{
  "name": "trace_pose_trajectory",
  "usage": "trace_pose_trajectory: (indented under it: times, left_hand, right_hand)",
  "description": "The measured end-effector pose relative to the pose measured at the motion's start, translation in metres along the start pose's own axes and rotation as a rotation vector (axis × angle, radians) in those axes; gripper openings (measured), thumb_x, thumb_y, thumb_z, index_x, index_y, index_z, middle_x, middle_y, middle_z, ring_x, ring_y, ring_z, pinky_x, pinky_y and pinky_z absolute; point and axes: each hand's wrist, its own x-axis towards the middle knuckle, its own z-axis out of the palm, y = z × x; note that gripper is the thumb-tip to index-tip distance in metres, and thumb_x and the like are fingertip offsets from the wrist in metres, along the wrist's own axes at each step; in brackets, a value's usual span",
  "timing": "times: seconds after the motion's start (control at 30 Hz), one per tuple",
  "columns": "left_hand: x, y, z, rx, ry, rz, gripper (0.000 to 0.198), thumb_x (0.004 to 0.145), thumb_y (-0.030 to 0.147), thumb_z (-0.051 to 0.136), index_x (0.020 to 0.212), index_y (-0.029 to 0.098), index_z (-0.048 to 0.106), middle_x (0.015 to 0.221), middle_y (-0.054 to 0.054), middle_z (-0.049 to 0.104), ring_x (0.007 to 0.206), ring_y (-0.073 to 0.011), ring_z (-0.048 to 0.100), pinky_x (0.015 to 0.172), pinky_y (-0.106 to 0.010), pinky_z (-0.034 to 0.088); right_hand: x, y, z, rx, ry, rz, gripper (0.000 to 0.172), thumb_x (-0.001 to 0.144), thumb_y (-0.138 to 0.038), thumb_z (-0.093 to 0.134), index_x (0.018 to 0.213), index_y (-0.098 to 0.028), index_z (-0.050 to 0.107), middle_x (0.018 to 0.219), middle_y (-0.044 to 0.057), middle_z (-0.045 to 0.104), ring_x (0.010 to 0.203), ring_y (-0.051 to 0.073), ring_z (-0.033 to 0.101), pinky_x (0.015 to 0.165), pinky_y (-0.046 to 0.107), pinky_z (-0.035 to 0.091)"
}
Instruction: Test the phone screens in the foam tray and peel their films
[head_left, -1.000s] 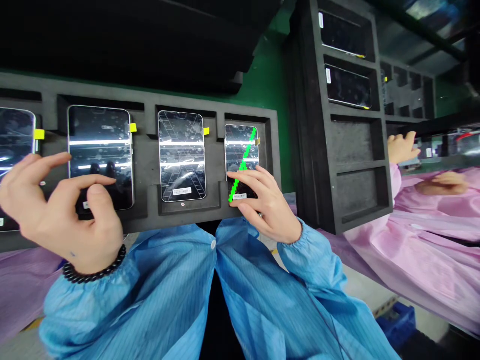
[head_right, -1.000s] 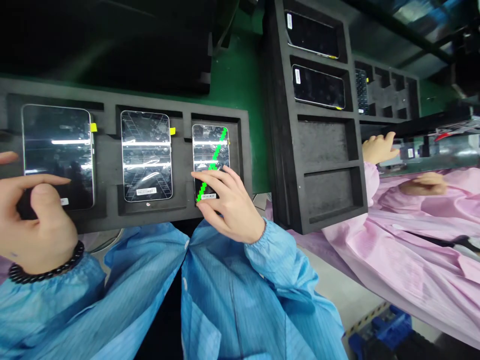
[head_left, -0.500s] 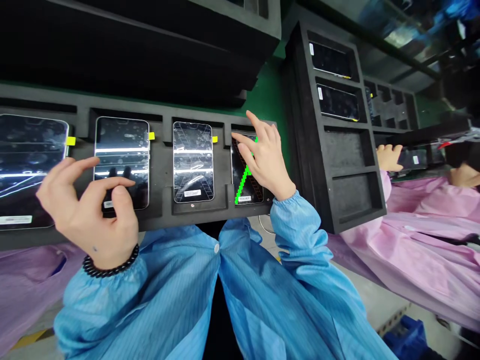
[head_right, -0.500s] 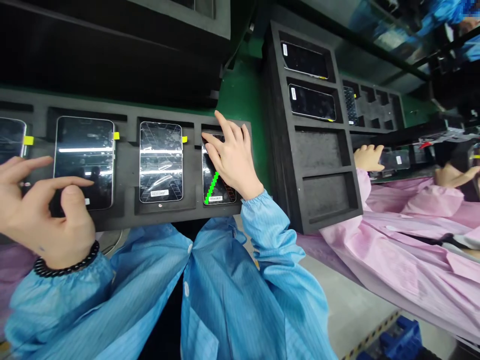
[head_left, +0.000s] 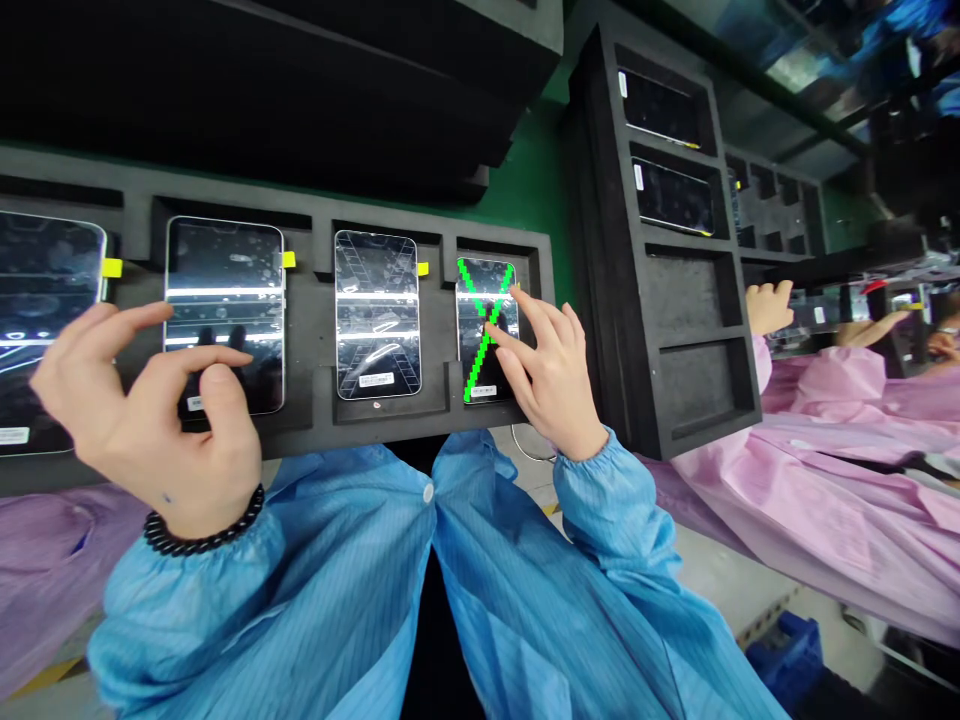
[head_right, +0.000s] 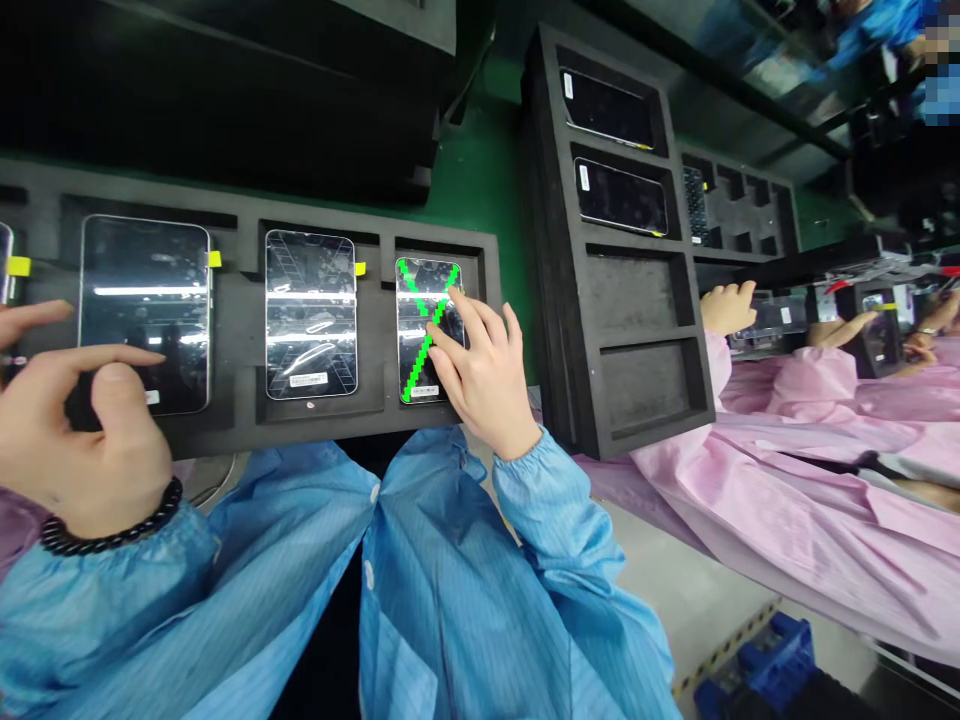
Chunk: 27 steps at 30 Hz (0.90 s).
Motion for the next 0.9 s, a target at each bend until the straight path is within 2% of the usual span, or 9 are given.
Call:
trace_pose_trajectory:
  times: [0.27,0.37,0.47,0.57,0.7,0.8,0.9]
  left_hand:
    - [0.001,-0.002,0.0,0.015,-0.028,0.0,0.027,0.082,0.026,0.058,0.094,0.018,0.081,0.131,-0.009,0.069,0.133,-0.0395,0.056,0.113,-0.062,0.041]
    - [0.001,0.0,-0.002,0.02,-0.046,-0.03,0.029,0.083,0.026,0.057,0.097,0.018,0.081,0.132,-0.009,0.068,0.134,-0.0398,0.056,0.115,-0.062,0.04]
    - [0.001,0.001,-0.002,0.014,-0.042,-0.013,0.029,0.082,0.025,0.058,0.098,0.018,0.081,0.132,-0.01,0.069,0.133,-0.0405,0.057,0.114,-0.063,0.04]
    - [0.001,0.001,-0.002,0.013,-0.041,-0.013,0.03,0.083,0.025,0.057,0.099,0.019,0.082,0.133,-0.009,0.068,0.133,-0.0405,0.056,0.114,-0.063,0.041]
    - [0.002,0.003,-0.002,-0.001,-0.033,-0.011,0.028,0.086,0.027,0.057,0.097,0.02,0.081,0.133,-0.008,0.068,0.136,-0.0392,0.054,0.116,-0.061,0.04]
    - [0.001,0.002,-0.001,-0.001,-0.015,-0.024,0.024,0.088,0.029,0.058,0.094,0.021,0.08,0.132,-0.007,0.069,0.137,-0.0367,0.053,0.118,-0.058,0.038]
    - [0.0,-0.002,0.001,0.003,0.004,-0.006,0.021,0.089,0.031,0.061,0.091,0.02,0.078,0.13,-0.009,0.07,0.136,-0.0361,0.054,0.117,-0.057,0.039]
  right_hand:
    - [-0.045,0.003,-0.01,0.008,0.015,-0.016,0.035,0.106,-0.028,0.045,0.123,-0.024,0.075,0.155,0.01,0.055,0.137,0.029,0.053,0.121,0.059,0.035]
    - [-0.052,0.002,-0.018,0.008,0.001,-0.045,0.034,0.104,-0.024,0.047,0.112,-0.023,0.079,0.15,0.009,0.06,0.132,0.028,0.058,0.119,0.059,0.038]
    - [-0.049,0.003,-0.021,-0.011,0.004,-0.066,0.033,0.101,-0.021,0.05,0.092,-0.022,0.082,0.141,0.009,0.067,0.128,0.029,0.061,0.117,0.058,0.041]
    - [-0.04,0.007,-0.021,-0.042,-0.022,-0.084,0.036,0.099,-0.021,0.054,0.074,-0.023,0.079,0.133,0.007,0.072,0.126,0.03,0.062,0.116,0.058,0.042]
    - [-0.016,0.012,-0.028,0.0,0.013,-0.089,0.039,0.101,-0.023,0.05,0.074,-0.023,0.078,0.124,0.007,0.074,0.122,0.03,0.063,0.114,0.057,0.044]
    - [0.012,0.003,-0.031,0.046,0.107,-0.073,0.041,0.105,-0.027,0.043,0.084,-0.023,0.078,0.131,0.006,0.071,0.125,0.029,0.061,0.113,0.053,0.045]
    - [0.046,-0.015,-0.022,0.068,0.09,-0.126,0.038,0.107,-0.033,0.039,0.11,-0.024,0.076,0.148,0.006,0.061,0.135,0.028,0.054,0.117,0.051,0.042]
